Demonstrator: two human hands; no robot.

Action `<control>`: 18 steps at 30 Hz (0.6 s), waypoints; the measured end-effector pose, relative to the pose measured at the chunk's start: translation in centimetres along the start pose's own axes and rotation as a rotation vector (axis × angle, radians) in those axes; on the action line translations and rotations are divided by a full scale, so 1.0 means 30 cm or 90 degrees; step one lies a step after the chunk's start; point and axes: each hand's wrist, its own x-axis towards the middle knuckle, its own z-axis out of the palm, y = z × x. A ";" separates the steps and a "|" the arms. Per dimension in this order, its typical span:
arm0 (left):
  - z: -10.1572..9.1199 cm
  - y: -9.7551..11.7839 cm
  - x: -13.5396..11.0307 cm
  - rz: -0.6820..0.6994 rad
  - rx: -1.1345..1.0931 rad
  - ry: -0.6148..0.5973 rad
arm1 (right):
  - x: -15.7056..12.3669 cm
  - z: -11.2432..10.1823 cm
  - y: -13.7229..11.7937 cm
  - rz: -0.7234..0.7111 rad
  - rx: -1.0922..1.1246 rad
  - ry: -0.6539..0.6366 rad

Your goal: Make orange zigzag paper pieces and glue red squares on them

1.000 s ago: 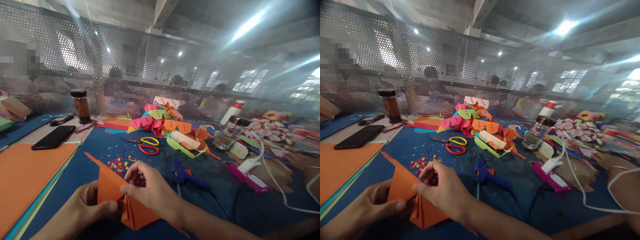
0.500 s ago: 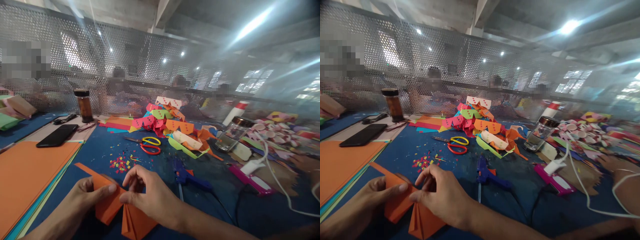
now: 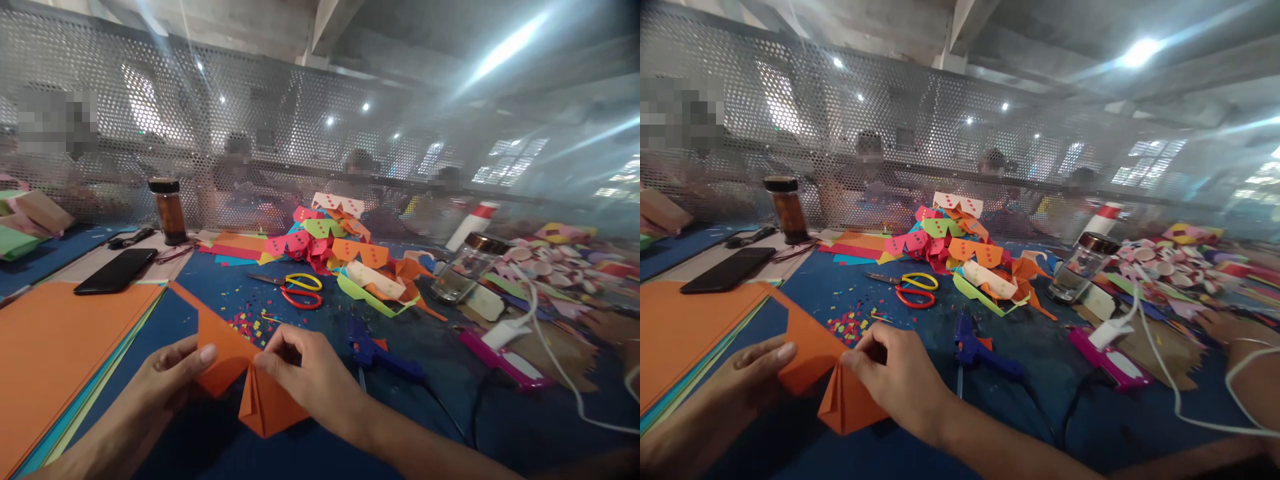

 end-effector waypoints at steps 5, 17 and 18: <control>-0.021 -0.031 0.026 0.028 0.107 -0.051 | 0.001 -0.009 -0.005 -0.006 0.015 0.033; 0.014 0.002 -0.004 0.021 0.152 -0.020 | -0.002 -0.005 -0.004 -0.003 0.015 0.015; 0.013 -0.002 -0.004 0.026 0.144 -0.018 | -0.002 -0.004 -0.003 -0.006 0.020 0.013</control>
